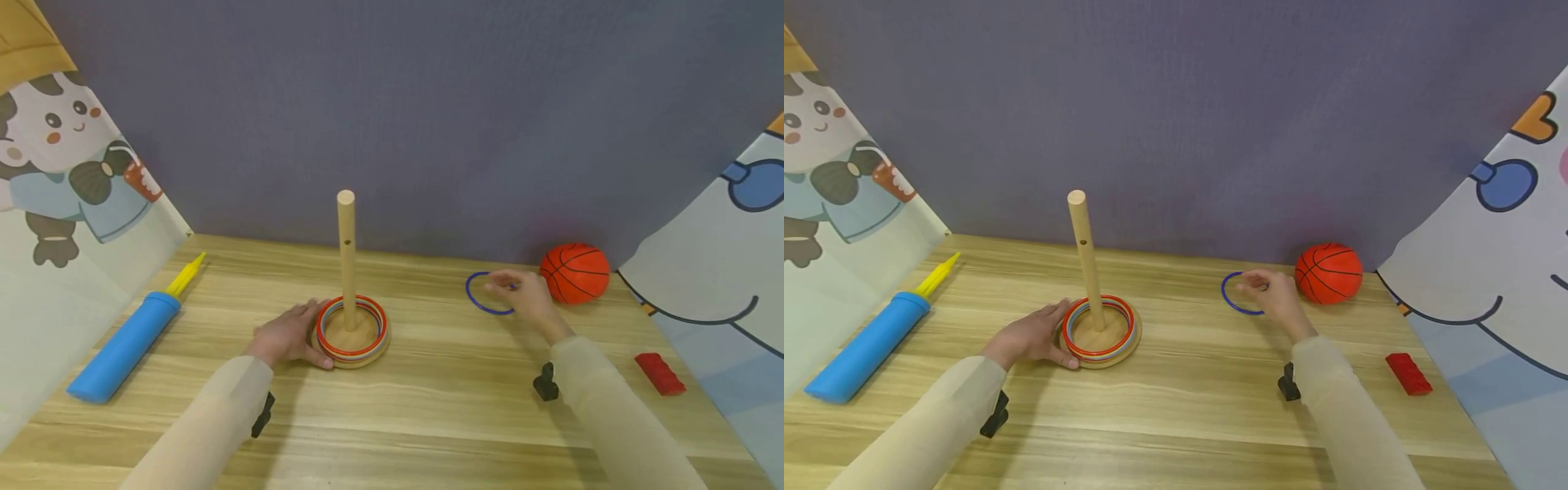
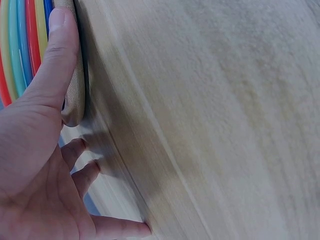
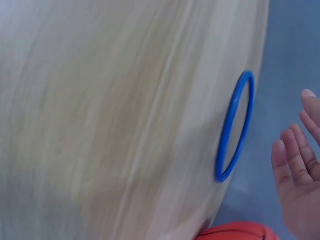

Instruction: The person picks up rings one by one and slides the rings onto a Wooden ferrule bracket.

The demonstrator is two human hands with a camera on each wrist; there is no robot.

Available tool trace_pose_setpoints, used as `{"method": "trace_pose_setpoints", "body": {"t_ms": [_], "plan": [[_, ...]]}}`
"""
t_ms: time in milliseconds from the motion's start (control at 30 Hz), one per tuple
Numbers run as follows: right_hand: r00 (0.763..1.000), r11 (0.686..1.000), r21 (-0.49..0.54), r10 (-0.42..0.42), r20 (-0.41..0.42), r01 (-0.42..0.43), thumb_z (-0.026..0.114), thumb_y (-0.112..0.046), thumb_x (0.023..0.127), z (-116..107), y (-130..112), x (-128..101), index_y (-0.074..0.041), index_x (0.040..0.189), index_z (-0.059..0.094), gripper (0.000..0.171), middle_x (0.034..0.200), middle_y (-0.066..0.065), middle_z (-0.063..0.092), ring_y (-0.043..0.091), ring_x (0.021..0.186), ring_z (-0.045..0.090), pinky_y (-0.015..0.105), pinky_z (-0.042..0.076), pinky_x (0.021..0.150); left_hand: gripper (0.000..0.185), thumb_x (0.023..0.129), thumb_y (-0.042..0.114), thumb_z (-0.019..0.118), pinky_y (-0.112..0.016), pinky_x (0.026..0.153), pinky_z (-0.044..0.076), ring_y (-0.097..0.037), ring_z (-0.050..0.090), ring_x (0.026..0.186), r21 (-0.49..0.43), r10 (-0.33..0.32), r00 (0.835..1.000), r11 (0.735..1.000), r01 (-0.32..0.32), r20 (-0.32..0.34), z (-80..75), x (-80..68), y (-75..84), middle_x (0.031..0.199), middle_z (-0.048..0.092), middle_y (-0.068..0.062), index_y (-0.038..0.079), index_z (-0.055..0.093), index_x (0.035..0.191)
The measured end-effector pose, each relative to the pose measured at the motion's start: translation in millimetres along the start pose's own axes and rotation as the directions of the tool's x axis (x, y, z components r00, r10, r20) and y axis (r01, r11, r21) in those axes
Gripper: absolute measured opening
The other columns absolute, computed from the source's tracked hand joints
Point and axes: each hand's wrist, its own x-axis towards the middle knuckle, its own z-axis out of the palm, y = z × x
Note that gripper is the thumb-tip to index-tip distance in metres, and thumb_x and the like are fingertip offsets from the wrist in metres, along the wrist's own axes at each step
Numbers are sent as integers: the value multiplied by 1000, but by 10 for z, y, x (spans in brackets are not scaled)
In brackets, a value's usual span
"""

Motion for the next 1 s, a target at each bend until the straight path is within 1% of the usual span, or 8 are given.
{"method": "trace_pose_setpoints", "body": {"t_ms": [133,233,400,500,667,767,867,1000], "plan": [[999,998,-18,54,8,-54,76,-20,93,-16,115,24,1,122,71,36,112,23,73,45,111,66,54,55,92,123,65,46,95,-85,96,31,-49,28,146,7,-1,1000,1000,1,3,-5,3,1,164,23,-24,8,27,161],[997,997,-24,67,26,-67,75,-19,95,-17,183,43,4,124,69,38,118,25,70,47,113,64,55,54,93,123,65,46,94,-83,96,33,-50,29,145,12,2,1000,1000,-2,5,-6,1,4,164,24,-24,6,27,160],[998,997,-69,49,41,-46,74,-16,95,-4,285,71,9,125,65,39,121,29,67,48,113,64,56,54,93,122,66,45,95,-77,101,36,-50,29,146,8,10,1000,1000,-10,3,-7,5,5,164,24,-25,5,27,159],[998,993,-108,47,32,-43,73,-17,96,3,313,90,10,126,64,42,121,30,66,49,114,63,57,54,93,122,66,45,95,-75,102,37,-50,28,146,8,13,1000,1000,-13,2,-10,8,6,164,24,-25,5,27,159],[997,987,-151,61,45,-53,71,-21,98,17,316,116,10,132,59,48,126,32,63,51,117,59,59,51,96,122,65,45,95,-79,101,34,-49,27,147,2,3,1000,1000,-3,4,-16,2,7,164,23,-24,8,27,160],[996,985,-166,61,61,-50,69,-23,99,28,345,131,11,134,57,50,130,32,61,53,121,55,61,47,101,122,65,44,95,-79,102,33,-48,26,148,-4,-2,1000,1000,2,4,-15,1,9,165,23,-23,9,28,160],[996,978,-205,51,79,-34,67,-22,99,44,384,146,11,136,55,51,133,34,57,56,123,51,63,43,104,122,65,45,95,-77,103,35,-48,27,147,-2,4,1000,1000,-4,-1,-11,1,9,164,23,-23,8,28,160],[994,968,-250,54,94,-29,67,-23,99,74,416,160,10,137,55,52,135,36,55,57,124,49,64,42,104,121,66,44,95,-73,103,38,-48,28,147,3,21,1000,1000,-21,-8,-2,7,3,164,25,-24,8,29,160]]}}
